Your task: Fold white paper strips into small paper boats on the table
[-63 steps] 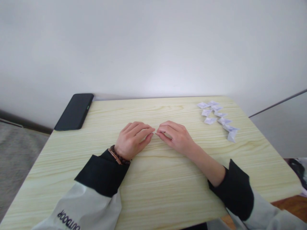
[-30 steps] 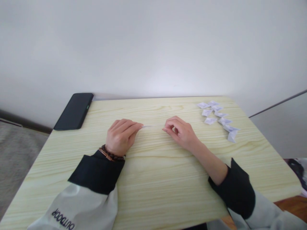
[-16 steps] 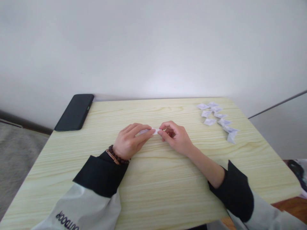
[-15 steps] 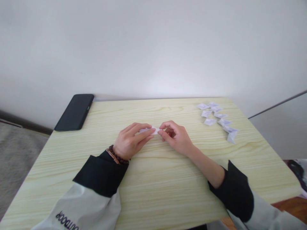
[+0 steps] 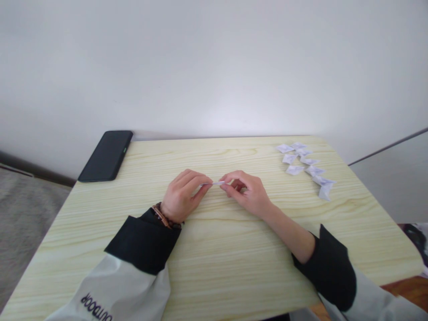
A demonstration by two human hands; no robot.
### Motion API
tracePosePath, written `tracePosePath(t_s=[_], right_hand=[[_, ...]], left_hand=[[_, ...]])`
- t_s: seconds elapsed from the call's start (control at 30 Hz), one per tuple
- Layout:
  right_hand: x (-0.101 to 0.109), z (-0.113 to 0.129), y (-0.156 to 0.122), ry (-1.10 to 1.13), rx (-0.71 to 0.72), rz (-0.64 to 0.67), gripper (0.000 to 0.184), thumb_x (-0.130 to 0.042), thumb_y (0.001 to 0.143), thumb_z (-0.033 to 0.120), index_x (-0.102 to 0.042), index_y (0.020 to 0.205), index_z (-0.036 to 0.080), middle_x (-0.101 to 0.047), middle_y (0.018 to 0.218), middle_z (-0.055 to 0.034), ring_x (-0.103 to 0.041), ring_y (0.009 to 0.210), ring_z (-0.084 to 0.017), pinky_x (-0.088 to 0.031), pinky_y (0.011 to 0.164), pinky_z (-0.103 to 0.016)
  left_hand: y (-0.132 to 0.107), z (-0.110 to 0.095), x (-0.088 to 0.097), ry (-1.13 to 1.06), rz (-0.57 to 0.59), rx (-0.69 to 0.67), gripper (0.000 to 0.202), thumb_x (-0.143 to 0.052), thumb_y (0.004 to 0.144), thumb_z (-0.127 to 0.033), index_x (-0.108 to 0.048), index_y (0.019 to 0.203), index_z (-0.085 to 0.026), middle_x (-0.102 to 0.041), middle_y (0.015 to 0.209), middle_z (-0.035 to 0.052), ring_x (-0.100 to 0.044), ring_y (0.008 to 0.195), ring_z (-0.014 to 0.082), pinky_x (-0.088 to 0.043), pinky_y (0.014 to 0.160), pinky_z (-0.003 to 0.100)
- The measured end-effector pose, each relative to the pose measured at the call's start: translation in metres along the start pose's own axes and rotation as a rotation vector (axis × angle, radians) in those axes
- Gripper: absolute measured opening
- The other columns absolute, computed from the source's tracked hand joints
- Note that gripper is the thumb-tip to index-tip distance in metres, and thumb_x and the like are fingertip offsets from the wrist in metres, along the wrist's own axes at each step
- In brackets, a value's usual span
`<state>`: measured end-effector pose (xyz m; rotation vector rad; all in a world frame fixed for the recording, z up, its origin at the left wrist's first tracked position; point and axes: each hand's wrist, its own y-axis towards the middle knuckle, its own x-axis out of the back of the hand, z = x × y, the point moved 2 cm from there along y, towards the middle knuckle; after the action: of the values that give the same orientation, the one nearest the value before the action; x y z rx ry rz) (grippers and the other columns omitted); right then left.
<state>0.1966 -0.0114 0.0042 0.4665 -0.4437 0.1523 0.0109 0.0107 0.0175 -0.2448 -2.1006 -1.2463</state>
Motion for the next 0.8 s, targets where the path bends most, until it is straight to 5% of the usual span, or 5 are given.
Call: tracePosePath(t_s=[0.43,0.8], right_hand=[[0.0010,0.0047,0.0025,-0.188,0.214,-0.005,0.005,-0.056,0.086,0.021,-0.058,0.090,0.020,-0.064,0.097,-0.0033,-0.058,0.061,-0.006,-0.050,0.054,-0.016],[0.0003,0.0030,0.0018,-0.113,0.100,-0.010,0.011,-0.051,0.089,0.025,-0.059,0.094,0.018,-0.065,0.092,-0.0037,-0.061,0.061,-0.007,-0.050,0.051,-0.016]], left_hand=[[-0.0002,0.0011,0.0011,0.048,0.040,0.011,0.005,-0.056,0.085,-0.015,-0.058,0.089,-0.019,-0.070,0.089,0.0045,-0.060,0.085,0.0170,-0.048,0.080,0.034],[-0.0027,-0.0011,-0.0014,0.064,0.076,0.011,0.006,-0.054,0.086,-0.014,-0.057,0.091,-0.017,-0.066,0.081,0.0034,-0.060,0.075,0.0149,-0.048,0.071,0.028]])
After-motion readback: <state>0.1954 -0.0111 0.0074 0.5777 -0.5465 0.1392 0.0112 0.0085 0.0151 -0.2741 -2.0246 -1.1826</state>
